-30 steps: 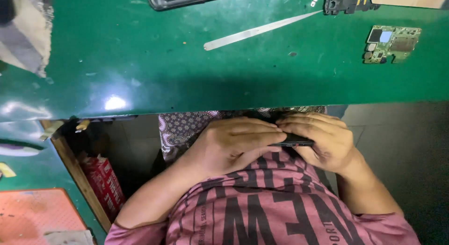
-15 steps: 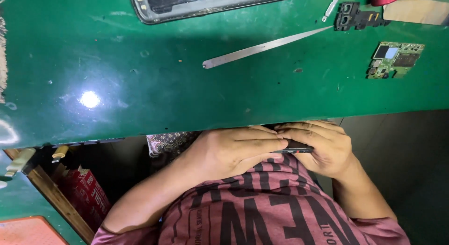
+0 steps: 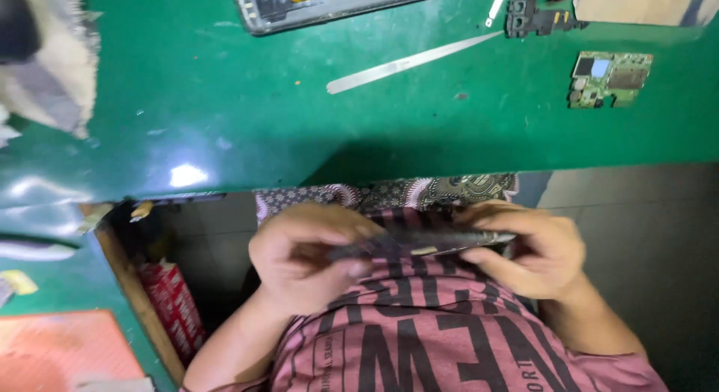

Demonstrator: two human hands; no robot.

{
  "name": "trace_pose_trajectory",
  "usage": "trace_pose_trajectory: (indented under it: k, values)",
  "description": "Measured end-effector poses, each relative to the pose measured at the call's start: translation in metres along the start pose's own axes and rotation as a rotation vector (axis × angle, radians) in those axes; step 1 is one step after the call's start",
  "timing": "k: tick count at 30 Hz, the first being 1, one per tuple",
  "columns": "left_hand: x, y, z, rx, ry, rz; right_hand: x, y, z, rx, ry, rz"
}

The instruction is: Testing a mobile phone with a USB charger and disassembling it to inspect the internal circuit board.

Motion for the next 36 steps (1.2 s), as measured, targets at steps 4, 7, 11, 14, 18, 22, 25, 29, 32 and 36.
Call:
trace_pose_trajectory:
  k: [4,7,11,14,18,22,25,29,32,36]
  values:
    - [-0.013,-0.005,0.001,0.050,-0.212,-0.061,-0.033,-0.020,0.000,-0.066,0.073,-0.342]
    - [-0.016,0.010,-0.001,0.053,-0.446,0.208,-0.003,-0.023,0.020,-0.083,-0.075,-0.343]
    - [-0.025,0.032,0.003,0.052,-0.635,0.414,0.031,-0.009,0.038,0.099,0.061,-0.202]
    - [-0.023,0.040,-0.002,0.336,-0.557,0.337,0.041,-0.004,0.047,0.029,-0.015,-0.133]
    - [-0.020,0.041,-0.010,0.536,-0.389,0.193,0.031,-0.006,0.047,-0.068,-0.040,-0.235]
    - [-0.023,0.040,-0.004,0.439,-0.370,0.193,0.020,-0.005,0.048,-0.206,-0.144,-0.252]
    - [-0.023,0.041,-0.002,0.533,-0.352,0.157,0.015,0.000,0.055,-0.468,-0.243,-0.255]
    - [-0.025,0.043,0.004,0.498,-0.369,0.121,0.018,0.012,0.064,-0.644,-0.363,-0.183]
    - [-0.026,0.045,0.007,0.516,-0.365,0.106,0.024,0.016,0.066,-0.801,-0.391,-0.111]
    - [-0.024,0.045,0.005,0.672,-0.318,0.076,0.031,0.018,0.066,-0.911,-0.405,-0.018]
Point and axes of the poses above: each hand's wrist, its own x-axis towards the middle knuckle, its own y-axis out of the palm, z = x × y, the point moved 4 cm from there along x, towards the middle knuckle, and after that the axes turned 13 degrees about -y, right-handed, at the moved point
